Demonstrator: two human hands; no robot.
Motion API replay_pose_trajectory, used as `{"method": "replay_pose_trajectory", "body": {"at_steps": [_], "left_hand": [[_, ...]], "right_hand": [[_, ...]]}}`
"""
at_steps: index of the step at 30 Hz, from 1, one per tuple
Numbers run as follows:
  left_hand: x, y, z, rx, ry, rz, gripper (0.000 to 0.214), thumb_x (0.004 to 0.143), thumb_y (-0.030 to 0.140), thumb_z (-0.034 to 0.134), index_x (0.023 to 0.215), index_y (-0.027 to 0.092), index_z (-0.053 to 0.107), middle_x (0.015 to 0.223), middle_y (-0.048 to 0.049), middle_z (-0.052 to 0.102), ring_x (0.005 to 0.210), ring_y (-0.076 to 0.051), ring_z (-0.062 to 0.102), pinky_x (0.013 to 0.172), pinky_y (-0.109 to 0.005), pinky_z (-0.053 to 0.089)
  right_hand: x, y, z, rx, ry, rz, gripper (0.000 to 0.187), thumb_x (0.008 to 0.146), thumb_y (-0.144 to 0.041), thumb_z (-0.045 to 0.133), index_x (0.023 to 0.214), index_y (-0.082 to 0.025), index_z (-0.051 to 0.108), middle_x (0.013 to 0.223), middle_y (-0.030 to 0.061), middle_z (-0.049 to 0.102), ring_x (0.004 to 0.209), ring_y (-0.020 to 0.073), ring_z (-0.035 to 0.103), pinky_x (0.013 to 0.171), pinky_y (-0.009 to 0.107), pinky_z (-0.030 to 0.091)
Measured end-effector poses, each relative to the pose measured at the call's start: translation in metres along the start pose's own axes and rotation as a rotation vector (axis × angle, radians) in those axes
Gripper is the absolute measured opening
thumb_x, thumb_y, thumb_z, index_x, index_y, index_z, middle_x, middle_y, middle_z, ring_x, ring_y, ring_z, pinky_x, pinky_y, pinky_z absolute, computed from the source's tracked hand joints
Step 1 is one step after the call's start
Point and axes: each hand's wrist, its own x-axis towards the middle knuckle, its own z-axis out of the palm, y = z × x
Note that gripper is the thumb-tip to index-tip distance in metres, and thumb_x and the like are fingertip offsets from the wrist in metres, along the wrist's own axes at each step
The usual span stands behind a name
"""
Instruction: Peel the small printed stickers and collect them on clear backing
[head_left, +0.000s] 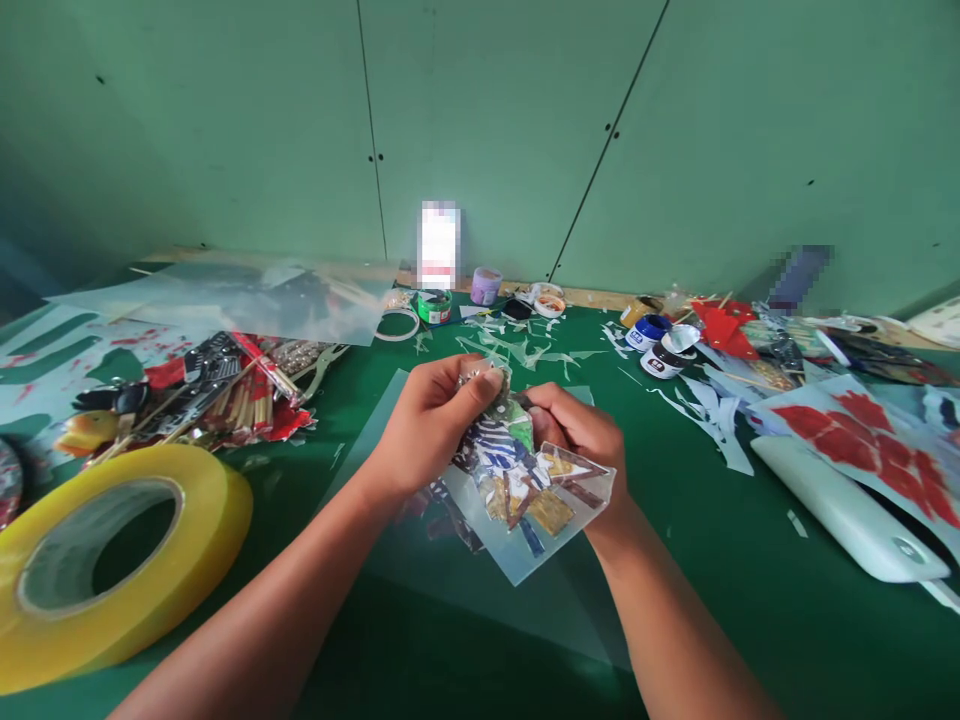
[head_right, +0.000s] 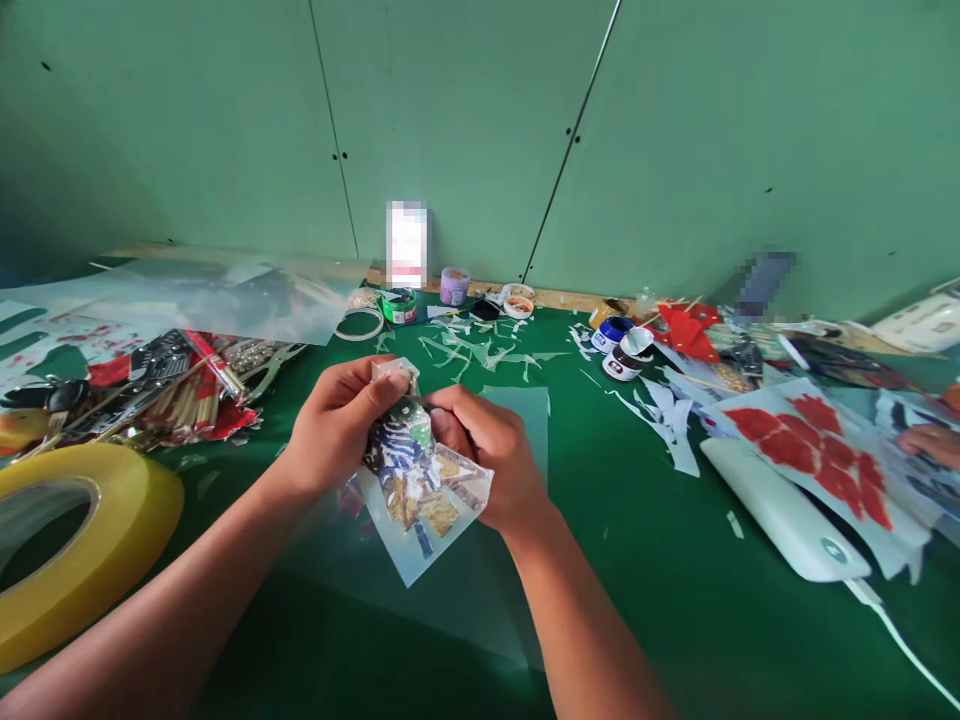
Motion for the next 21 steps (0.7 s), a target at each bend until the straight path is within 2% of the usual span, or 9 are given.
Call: {"method": "replay_pose_trajectory", "body": {"at_steps": [9,16,21], "left_hand": [[0.0014,0.0010,-0.0061,0.159,0.006,0.056,0.032,0.086,0.033,0.058,0.062,0.018,0.043,0.057,0.0046,0.037,0.051,-0.007,0.030,0.045,-0.021,0.026],[-0.0002,0.0042,-0.0047,0.196,-0.004,0.022,0.035,0.086,0.038,0.060,0.062,0.018,0.045,0.058,0.0040,0.039,0.051,-0.007,0.032,0.046,-0.022,0.028],[-0.0009,0.0053,-0.0038,0.175,0.004,0.001,0.038,0.084,0.043,0.062,0.061,0.018,0.044,0.057,0.0041,0.039,0.050,-0.007,0.032,0.045,-0.022,0.028]], "right_hand": [[0.0009,-0.0023,0.0009,-0.146,0.075,-0.101,0.017,0.095,-0.016,0.047,0.088,-0.020,0.062,0.067,-0.0039,0.060,0.054,0.0066,0.050,0.051,0.020,0.040],[0.0022,-0.0046,-0.0025,-0.100,-0.042,-0.006,0.024,0.098,-0.025,0.044,0.089,-0.022,0.066,0.072,0.0011,0.064,0.062,0.0123,0.056,0.055,0.024,0.045],[0.0022,-0.0068,-0.0014,-0.042,-0.062,0.039,0.026,0.099,-0.027,0.043,0.090,-0.022,0.067,0.072,0.0019,0.064,0.060,0.0123,0.055,0.053,0.024,0.044]]}}
